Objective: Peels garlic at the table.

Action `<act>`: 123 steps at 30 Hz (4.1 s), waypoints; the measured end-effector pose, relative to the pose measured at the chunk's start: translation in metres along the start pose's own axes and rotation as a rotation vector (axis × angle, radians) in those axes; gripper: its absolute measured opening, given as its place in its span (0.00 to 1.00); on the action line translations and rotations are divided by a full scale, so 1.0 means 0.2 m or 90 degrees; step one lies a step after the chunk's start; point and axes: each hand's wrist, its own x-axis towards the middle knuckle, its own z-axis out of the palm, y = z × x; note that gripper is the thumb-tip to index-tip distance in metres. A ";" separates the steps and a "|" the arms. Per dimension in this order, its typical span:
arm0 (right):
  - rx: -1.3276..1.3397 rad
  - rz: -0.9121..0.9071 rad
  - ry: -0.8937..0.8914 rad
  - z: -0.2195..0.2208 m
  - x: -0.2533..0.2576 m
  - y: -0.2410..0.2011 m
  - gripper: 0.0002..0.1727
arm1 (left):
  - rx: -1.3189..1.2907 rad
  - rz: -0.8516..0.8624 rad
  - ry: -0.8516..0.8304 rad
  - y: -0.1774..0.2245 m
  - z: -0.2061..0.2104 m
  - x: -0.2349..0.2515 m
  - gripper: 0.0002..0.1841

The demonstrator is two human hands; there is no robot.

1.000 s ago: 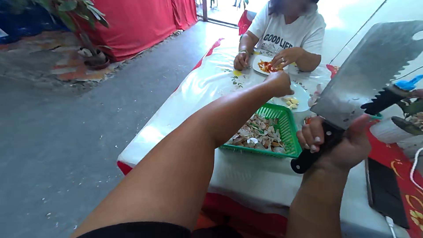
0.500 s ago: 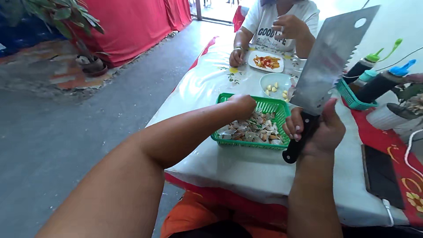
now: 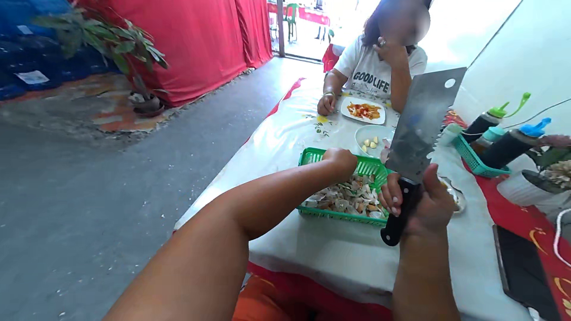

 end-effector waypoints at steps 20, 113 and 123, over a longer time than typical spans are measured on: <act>-0.091 0.188 0.145 0.08 -0.01 0.01 0.36 | -0.578 0.137 0.256 -0.32 0.11 -0.36 0.10; -0.267 0.132 -0.016 0.19 -0.01 0.16 0.34 | -1.150 0.190 0.213 -0.28 0.22 -0.43 0.06; -0.302 0.140 0.019 0.20 -0.01 0.15 0.33 | -1.085 0.190 0.262 -0.25 0.22 -0.43 0.07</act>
